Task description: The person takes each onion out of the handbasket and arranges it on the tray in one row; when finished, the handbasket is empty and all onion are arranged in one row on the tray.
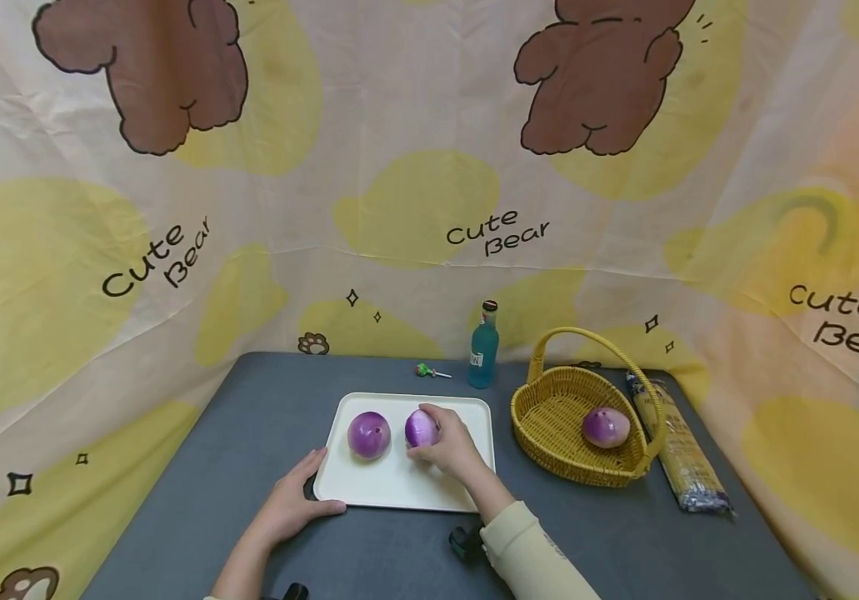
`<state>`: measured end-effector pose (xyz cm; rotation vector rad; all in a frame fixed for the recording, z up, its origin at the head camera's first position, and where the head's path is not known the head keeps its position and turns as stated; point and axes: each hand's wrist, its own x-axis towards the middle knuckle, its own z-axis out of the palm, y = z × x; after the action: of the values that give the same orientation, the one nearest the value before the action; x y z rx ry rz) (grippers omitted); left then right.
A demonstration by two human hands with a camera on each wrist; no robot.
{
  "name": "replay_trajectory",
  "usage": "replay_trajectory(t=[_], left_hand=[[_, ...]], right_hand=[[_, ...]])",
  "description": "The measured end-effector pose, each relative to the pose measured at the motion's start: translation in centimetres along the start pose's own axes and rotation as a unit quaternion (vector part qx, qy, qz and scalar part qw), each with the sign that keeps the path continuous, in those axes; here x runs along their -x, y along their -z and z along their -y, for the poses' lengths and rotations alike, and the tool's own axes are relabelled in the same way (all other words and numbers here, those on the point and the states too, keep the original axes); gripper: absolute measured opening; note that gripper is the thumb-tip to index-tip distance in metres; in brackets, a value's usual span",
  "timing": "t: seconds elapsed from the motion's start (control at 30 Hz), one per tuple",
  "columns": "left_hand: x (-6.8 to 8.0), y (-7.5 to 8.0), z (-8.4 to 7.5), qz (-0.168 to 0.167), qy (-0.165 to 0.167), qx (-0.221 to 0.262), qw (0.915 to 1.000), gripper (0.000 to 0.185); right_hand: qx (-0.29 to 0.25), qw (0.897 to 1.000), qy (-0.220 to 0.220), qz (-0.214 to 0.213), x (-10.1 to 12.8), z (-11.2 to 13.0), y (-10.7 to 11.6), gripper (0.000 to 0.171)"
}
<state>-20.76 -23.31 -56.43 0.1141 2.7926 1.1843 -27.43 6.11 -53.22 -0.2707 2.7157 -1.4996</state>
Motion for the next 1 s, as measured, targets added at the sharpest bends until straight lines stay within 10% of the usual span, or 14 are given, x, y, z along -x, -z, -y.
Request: replay_trajectory(t=[1.0], left_hand=[[-0.03,-0.11,0.11,-0.002,0.002,-0.007,1.0,0.111]], right_hand=[[0.024,0.999,0.025,0.011,0.72,-0.02,-0.69,0.072]])
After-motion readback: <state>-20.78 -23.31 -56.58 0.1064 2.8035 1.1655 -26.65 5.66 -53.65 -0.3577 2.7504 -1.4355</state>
